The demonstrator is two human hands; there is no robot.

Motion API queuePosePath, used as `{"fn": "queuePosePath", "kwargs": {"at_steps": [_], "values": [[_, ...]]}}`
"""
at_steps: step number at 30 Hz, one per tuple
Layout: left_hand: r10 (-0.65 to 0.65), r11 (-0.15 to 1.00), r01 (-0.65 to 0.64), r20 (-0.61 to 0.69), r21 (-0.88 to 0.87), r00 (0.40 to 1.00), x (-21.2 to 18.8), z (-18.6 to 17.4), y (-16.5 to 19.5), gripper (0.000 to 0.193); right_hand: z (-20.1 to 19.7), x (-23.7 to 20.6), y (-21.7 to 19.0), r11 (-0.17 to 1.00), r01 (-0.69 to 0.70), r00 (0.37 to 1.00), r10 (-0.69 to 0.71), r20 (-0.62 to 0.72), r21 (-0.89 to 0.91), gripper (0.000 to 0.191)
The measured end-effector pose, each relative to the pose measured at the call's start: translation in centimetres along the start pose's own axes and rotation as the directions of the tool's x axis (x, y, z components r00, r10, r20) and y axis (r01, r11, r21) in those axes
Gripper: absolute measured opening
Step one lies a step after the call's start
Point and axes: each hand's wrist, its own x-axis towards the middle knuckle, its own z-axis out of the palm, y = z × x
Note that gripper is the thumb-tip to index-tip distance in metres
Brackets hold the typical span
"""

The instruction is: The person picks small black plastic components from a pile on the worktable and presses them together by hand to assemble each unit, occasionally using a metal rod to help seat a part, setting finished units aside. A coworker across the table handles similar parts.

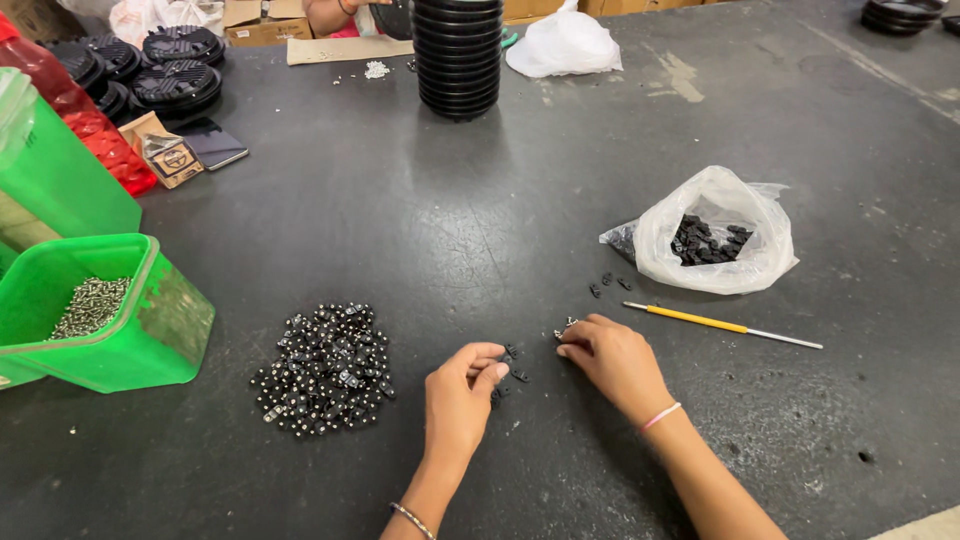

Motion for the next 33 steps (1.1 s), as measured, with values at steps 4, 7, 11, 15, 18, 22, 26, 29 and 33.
{"fn": "queuePosePath", "kwargs": {"at_steps": [4, 7, 11, 15, 18, 22, 26, 29, 33], "values": [[-0.057, 0.997, 0.058, 0.033, -0.043, 0.998, 0.2, 0.3, -0.8, 0.024, 0.4, -0.1, -0.1, 0.995, 0.077, 0.997, -0.078, -0.013, -0.064, 0.015], [-0.091, 0.987, 0.096, 0.047, -0.130, 0.995, 0.5, 0.5, -1.2, 0.022, 0.7, 0.1, 0.0, 0.987, -0.006, 1.000, 0.005, 0.006, 0.160, 0.017], [-0.130, 0.977, 0.136, 0.048, -0.162, 0.990, 0.5, 0.6, -1.3, 0.021, 1.4, 0.1, -0.5, 0.738, -0.188, 0.976, 0.068, 0.205, 0.648, 0.016], [-0.123, 0.976, 0.129, 0.045, -0.173, 0.991, 0.3, 0.6, -0.9, 0.019, 2.2, -0.4, -1.3, 0.682, -0.128, 0.977, -0.037, 0.209, 0.720, 0.015], [-0.111, 0.971, 0.120, 0.053, -0.207, 0.992, 0.1, 0.7, -0.6, 0.016, 2.3, -0.7, -1.6, 0.722, -0.115, 0.977, -0.043, 0.209, 0.682, 0.014], [-0.120, 0.967, 0.132, 0.070, -0.218, 0.990, 0.0, 0.6, -0.4, 0.014, 2.2, -0.6, -1.7, 0.732, -0.070, 0.982, -0.067, 0.174, 0.678, 0.014], [-0.084, 0.975, 0.097, 0.071, -0.198, 0.994, -0.1, 0.6, -0.2, 0.013, 2.1, -0.6, -1.7, 0.738, -0.070, 0.982, -0.066, 0.175, 0.672, 0.014], [-0.042, 0.983, 0.054, 0.067, -0.177, 0.997, -0.1, 0.5, 0.0, 0.011, 2.0, -0.5, -1.7, 0.715, -0.099, 0.980, -0.051, 0.193, 0.692, 0.016], [0.024, 0.987, -0.009, 0.093, -0.157, 0.995, -0.5, 0.3, 0.6, 0.009, 1.7, -0.5, -1.5, 0.654, -0.138, 0.976, -0.037, 0.213, 0.744, 0.020]]}}
